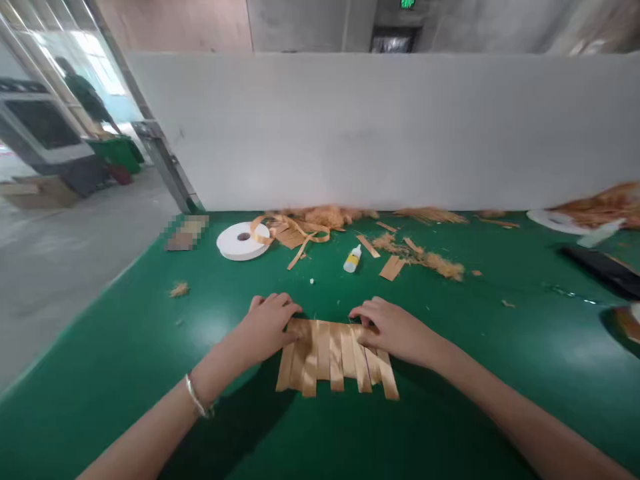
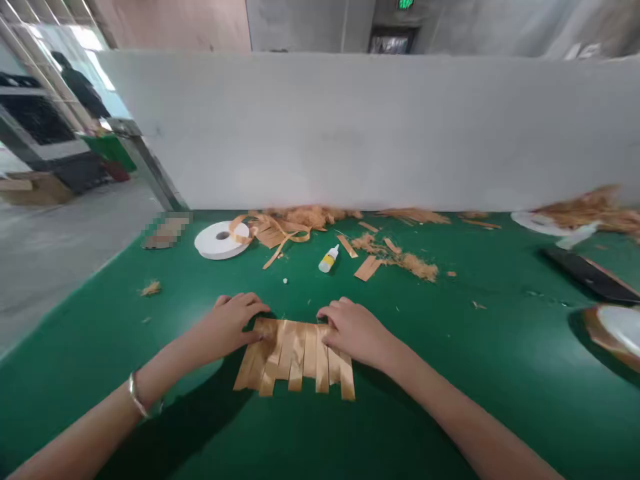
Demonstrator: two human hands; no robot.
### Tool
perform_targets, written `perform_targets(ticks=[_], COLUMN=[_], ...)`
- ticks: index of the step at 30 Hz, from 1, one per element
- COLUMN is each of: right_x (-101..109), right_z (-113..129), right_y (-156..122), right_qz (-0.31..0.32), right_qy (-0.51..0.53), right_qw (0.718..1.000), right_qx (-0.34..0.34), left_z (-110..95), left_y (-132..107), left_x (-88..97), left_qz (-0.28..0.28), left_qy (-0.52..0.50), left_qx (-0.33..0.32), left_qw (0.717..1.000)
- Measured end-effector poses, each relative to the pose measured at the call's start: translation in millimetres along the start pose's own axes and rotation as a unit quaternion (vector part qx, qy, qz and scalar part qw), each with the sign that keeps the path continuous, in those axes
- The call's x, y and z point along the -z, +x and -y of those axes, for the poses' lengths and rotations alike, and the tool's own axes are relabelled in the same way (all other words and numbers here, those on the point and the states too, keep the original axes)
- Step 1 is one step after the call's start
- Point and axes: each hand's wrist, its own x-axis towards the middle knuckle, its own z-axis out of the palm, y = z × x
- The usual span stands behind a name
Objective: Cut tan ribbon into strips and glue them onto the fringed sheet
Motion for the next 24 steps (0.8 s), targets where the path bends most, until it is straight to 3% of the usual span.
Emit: perform_targets(ticks=[6,14,19,24], right_x=[-2.5,-1.3,-4.5,-1.1], right_z=[-8.9,-6.9,-10.7,-9.0], right_y=[14.1,14.8,15.7,15.1], right_qz=[0.042,0.092,0.076,0.071], right_qy=[0.024,0.096,0.102,0.086], right_qw=[0.999,0.991,0.992,0.994], right_qx=[-0.017,-0.018,0.002,0.012], left_z=[1.3,3.4,3.0,0.9], left_y=[8.3,8.2,9.6,12.8], left_x=[1.3,-5.6,-8.1,-6.4], left_qz=[0.039,0.005,-0.02,-0.042], left_qy=[-0.05,-0.139,-0.214,-0.226], left_qx=[-0.004,-0.007,-0.001,-0.001], left_qw=[0.998,0.99,0.977,0.973])
